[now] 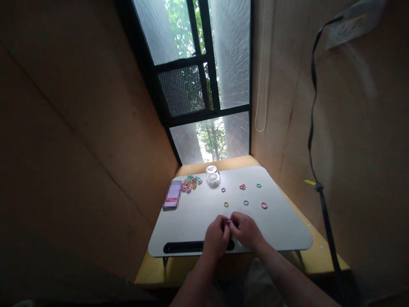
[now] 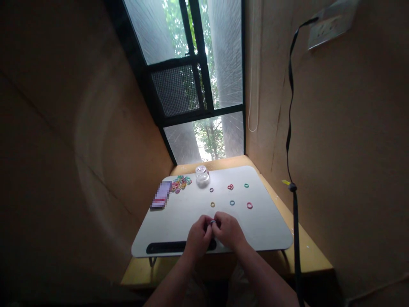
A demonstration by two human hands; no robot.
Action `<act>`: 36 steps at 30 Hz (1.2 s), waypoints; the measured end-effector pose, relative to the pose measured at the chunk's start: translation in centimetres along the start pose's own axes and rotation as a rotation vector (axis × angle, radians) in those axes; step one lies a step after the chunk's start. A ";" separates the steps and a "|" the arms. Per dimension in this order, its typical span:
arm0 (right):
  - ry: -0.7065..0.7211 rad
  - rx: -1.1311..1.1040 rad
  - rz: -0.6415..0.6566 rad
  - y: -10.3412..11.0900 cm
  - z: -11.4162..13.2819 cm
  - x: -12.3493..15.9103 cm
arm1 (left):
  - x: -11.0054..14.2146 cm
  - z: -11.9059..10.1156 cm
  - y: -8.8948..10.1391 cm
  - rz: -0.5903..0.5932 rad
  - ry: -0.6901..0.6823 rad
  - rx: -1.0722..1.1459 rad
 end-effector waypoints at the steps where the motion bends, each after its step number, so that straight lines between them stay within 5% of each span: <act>1: -0.001 0.003 -0.001 0.0 0.0 0.0 | 0.0 0.1 0.0 -0.004 0.000 0.001; 36: 0.002 0.020 -0.009 -0.1 0.1 0.3 | 0.3 -0.1 0.2 -0.018 -0.002 -0.005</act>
Point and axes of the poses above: each hand's wrist, its own x-axis away from the middle knuckle, its own y-axis out of the back of the hand, z = x × y, the point moved 9 cm from there along -x, towards the middle knuckle, and after that the axes turned 2 degrees about -x, right-handed, at the moved point
